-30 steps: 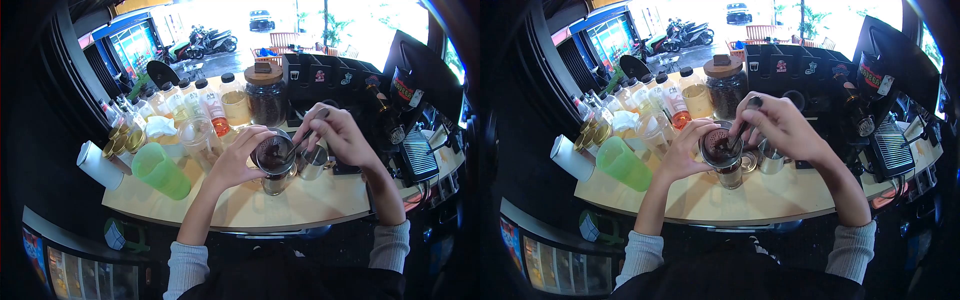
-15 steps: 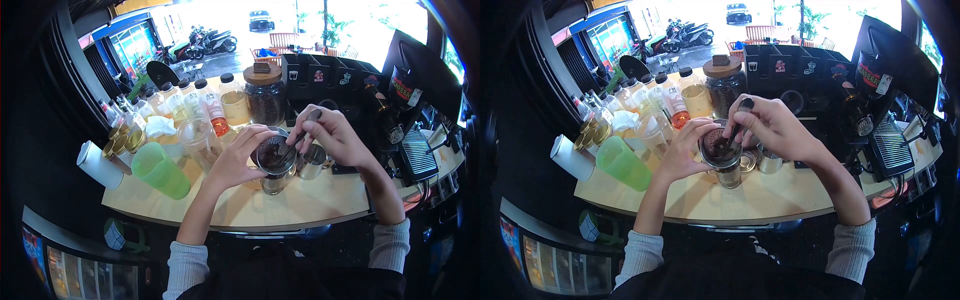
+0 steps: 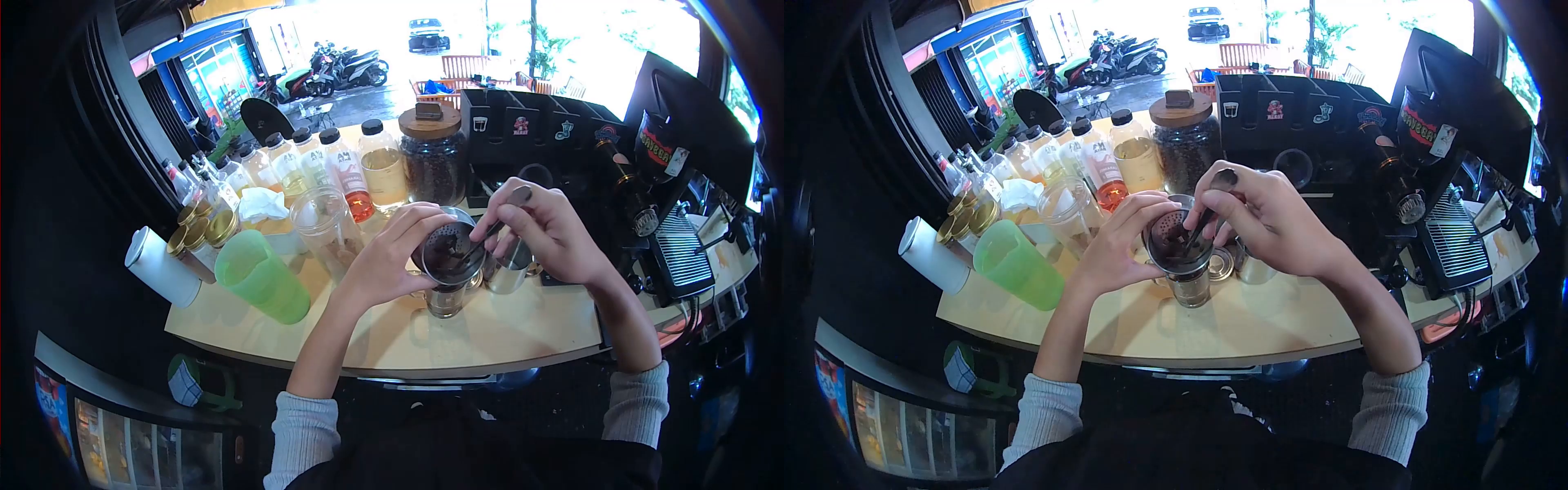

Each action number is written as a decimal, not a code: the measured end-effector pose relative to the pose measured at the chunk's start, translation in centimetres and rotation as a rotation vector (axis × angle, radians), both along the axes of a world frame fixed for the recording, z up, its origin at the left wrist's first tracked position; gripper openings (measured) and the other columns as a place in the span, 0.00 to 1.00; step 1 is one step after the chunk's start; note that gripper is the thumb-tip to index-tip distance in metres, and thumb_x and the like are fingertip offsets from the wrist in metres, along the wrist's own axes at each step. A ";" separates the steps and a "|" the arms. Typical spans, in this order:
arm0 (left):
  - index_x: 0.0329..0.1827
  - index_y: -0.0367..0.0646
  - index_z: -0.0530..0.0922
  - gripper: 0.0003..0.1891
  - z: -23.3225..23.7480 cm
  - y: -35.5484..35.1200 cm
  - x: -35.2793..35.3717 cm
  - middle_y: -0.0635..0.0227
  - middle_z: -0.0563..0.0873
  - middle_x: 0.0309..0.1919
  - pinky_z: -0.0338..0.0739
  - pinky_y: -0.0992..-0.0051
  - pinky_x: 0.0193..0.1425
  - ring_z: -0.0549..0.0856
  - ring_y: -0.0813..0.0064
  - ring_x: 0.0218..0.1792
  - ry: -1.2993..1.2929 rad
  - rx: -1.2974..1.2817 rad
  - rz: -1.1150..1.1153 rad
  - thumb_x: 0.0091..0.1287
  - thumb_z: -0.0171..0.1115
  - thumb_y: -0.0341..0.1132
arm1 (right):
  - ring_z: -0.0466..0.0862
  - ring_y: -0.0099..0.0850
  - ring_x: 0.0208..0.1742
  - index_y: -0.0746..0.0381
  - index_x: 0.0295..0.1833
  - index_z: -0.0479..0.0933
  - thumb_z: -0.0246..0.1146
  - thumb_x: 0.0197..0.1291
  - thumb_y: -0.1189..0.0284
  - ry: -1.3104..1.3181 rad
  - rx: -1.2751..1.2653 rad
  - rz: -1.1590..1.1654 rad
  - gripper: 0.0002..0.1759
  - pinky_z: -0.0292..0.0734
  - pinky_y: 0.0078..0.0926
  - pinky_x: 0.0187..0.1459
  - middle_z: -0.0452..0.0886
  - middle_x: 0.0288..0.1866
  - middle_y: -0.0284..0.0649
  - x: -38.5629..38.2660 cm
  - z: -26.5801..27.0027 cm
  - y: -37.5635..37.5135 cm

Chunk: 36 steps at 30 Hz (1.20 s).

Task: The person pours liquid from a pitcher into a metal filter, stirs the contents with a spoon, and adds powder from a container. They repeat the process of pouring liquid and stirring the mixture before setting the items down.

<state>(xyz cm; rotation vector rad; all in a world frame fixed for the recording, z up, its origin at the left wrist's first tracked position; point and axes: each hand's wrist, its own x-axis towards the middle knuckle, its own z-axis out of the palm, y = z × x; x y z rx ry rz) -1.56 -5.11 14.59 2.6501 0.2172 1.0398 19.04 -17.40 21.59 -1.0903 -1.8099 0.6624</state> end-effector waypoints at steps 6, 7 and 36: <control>0.61 0.46 0.73 0.41 0.3 0.0 0.1 0.64 0.75 0.57 0.71 0.64 0.68 0.75 0.61 0.62 0.011 0.013 -0.012 0.38 0.79 0.33 | 0.84 0.22 0.35 0.69 0.44 0.73 0.48 0.73 0.73 0.058 0.077 -0.018 0.11 0.82 0.20 0.40 0.84 0.36 0.40 -0.1 -0.4 -0.5; 0.61 0.46 0.73 0.41 0.4 0.0 0.1 0.64 0.75 0.57 0.71 0.64 0.68 0.75 0.61 0.62 0.021 0.000 -0.027 0.38 0.79 0.33 | 0.83 0.21 0.35 0.69 0.44 0.73 0.48 0.73 0.73 -0.045 0.139 0.010 0.11 0.82 0.20 0.40 0.84 0.36 0.40 -0.3 -0.6 -0.7; 0.61 0.46 0.71 0.40 0.2 0.3 0.0 0.63 0.74 0.57 0.70 0.64 0.68 0.74 0.60 0.62 0.063 -0.026 -0.022 0.40 0.79 0.32 | 0.84 0.22 0.31 0.68 0.42 0.73 0.52 0.69 0.75 -0.047 0.028 -0.091 0.07 0.81 0.20 0.37 0.84 0.32 0.38 -1.2 0.7 0.1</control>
